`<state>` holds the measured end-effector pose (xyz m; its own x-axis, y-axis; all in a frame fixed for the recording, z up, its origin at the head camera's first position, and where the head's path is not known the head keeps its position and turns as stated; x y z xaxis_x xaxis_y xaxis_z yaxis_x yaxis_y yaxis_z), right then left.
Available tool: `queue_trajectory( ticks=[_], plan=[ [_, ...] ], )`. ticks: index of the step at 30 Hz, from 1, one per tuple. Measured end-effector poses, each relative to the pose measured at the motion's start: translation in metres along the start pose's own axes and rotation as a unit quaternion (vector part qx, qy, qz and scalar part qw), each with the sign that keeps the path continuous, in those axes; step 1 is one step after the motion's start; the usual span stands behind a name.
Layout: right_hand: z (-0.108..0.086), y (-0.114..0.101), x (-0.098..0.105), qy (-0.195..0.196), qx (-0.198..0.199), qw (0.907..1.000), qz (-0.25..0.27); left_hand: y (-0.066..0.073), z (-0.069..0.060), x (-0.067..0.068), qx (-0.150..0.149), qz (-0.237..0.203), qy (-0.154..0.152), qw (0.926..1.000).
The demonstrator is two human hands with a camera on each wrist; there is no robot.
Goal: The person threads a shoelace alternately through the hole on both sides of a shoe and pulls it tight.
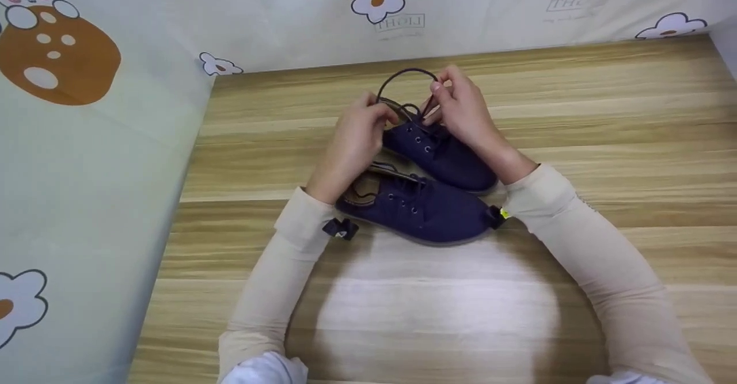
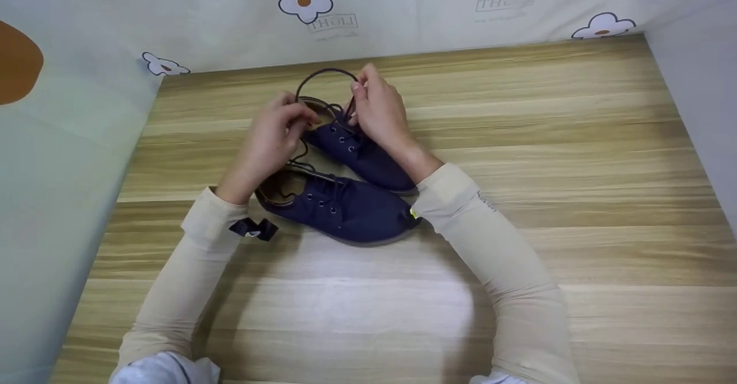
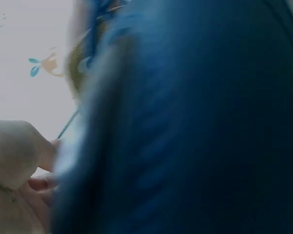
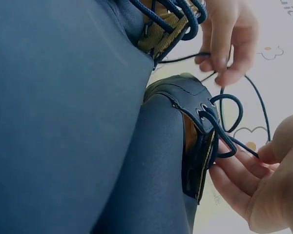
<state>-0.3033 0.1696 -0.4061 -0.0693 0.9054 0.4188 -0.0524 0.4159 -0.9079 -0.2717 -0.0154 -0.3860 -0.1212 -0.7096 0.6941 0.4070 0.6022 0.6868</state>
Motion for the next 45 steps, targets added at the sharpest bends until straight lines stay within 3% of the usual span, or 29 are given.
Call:
queue_trajectory(
  ticks=[6,10,14,18,20,24,27,31,35,37,41,45],
  plan=[
    [-0.001,-0.003,0.003,0.006,0.004,1.0000,0.006,0.000,0.005,-0.010,-0.009,0.050,-0.059,0.9969],
    [0.000,-0.004,0.007,0.011,0.017,0.9998,-0.003,0.000,0.005,-0.006,0.000,0.030,-0.084,0.9960],
    [-0.002,-0.002,0.006,-0.054,0.033,0.9960,-0.064,-0.001,0.003,-0.002,0.000,0.001,-0.083,0.9965],
    [-0.006,-0.003,0.001,-0.113,0.070,0.9812,-0.139,-0.002,0.000,0.003,0.000,-0.018,-0.092,0.9956],
    [-0.007,-0.003,0.001,-0.110,0.086,0.9770,-0.162,-0.003,0.000,0.005,0.008,-0.027,-0.103,0.9943],
    [-0.007,-0.004,0.004,-0.063,0.103,0.9749,-0.187,-0.005,0.000,0.009,0.028,-0.043,-0.124,0.9910],
    [-0.007,-0.004,0.006,-0.038,0.104,0.9751,-0.192,-0.005,0.001,0.010,0.038,-0.049,-0.123,0.9905],
    [-0.006,-0.003,0.007,-0.029,0.102,0.9747,-0.196,-0.006,0.003,0.009,0.053,-0.053,-0.080,0.9940],
    [-0.006,-0.002,0.005,-0.037,0.112,0.9754,-0.186,-0.005,0.007,0.011,0.060,-0.061,0.007,0.9963],
    [-0.007,-0.002,0.003,-0.046,0.117,0.9770,-0.172,-0.003,0.008,0.013,0.055,-0.088,0.054,0.9931],
    [-0.008,-0.003,-0.001,-0.054,0.131,0.9788,-0.148,0.000,0.010,0.019,0.019,-0.180,0.128,0.9752],
    [-0.011,-0.006,-0.003,-0.054,0.152,0.9781,-0.132,0.005,0.012,0.022,-0.017,-0.262,0.162,0.9511]
  ],
)
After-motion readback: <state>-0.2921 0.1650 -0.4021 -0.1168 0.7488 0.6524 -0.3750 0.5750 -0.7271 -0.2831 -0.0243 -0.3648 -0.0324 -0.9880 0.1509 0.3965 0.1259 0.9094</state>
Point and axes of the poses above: each hand's wrist, its own z-axis towards the middle knuckle, its own x-axis out of the back of the hand, y = z × x, the point moved 3 cm from there along z, towards the middle knuckle, and after that the axes turned 11 degrees about -z, right-handed, at the moved point
